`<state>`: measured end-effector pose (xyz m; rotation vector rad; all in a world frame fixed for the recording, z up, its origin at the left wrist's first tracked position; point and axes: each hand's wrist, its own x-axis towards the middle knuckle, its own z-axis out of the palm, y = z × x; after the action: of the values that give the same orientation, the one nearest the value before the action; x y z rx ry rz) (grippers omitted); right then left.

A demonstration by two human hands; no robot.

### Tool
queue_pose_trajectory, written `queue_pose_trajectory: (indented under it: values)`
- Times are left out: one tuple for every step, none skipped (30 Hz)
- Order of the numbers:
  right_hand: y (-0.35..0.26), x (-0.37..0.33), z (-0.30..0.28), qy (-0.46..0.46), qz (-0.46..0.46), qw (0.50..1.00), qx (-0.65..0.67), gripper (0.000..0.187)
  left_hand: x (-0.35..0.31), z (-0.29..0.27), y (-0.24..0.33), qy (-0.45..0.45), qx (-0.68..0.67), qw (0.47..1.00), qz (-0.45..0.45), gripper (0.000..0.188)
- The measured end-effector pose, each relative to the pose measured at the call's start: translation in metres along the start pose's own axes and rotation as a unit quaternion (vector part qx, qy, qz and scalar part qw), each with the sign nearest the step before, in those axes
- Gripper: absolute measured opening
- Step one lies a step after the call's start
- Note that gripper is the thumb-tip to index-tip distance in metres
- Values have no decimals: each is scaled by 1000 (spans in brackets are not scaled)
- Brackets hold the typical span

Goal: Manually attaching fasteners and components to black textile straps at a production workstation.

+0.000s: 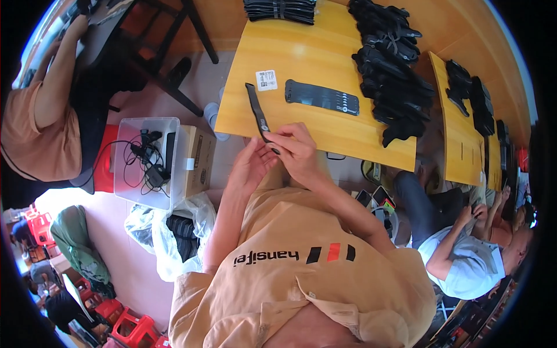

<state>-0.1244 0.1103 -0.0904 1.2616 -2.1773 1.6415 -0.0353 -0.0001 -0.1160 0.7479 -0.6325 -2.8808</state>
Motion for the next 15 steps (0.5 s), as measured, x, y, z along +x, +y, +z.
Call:
queue_pose_trajectory:
  values:
    - [-4, -3, -5, -3, 1, 1000, 2, 30, 0, 14, 2, -20, 11, 1000, -2, 31]
    - [-7, -6, -10, 10, 16, 1000, 22, 27, 0, 20, 3, -40, 22, 999, -5, 30]
    - [-9, -8, -15, 23, 33, 998, 40, 23, 3, 21, 2, -38, 21, 999, -6, 30]
    - [-9, -9, -20, 23, 35, 998, 40, 23, 4, 21, 1, -54, 36, 998, -6, 28]
    - [-9, -10, -26, 8, 44, 998, 49, 24, 5, 22, 0, -70, 50, 996, -6, 27]
    - [-8, -11, -32, -4, 54, 997, 57, 24, 4, 24, -2, -69, 52, 996, -10, 27]
    - [-8, -10, -37, -2, 57, 997, 57, 24, 3, 30, -3, -58, 67, 996, 5, 26]
    - [-9, -10, -41, -2, 87, 992, 90, 24, 2, 34, -3, -46, 83, 995, 21, 25]
    - [-10, -9, -46, -2, 116, 985, 124, 23, 1, 36, -3, -47, 85, 995, 18, 25]
    - [-12, -7, -50, 0, 117, 985, 124, 23, 1, 38, -3, -44, 101, 993, 31, 24]
    - [-15, -6, -54, -13, 118, 987, 109, 22, 0, 40, -3, -41, 116, 991, 44, 23]
    - [-18, -4, -58, -27, 118, 988, 95, 21, 0, 42, -3, -41, 118, 991, 43, 23]
    - [-22, -3, -60, -25, 119, 988, 95, 21, 0, 44, -4, -41, 124, 990, 47, 23]
    - [-25, -3, -61, -31, 132, 986, 94, 20, 0, 46, -5, -41, 130, 989, 52, 23]
    - [-27, -3, -61, -36, 145, 984, 93, 19, 0, 49, -5, -42, 133, 989, 51, 23]
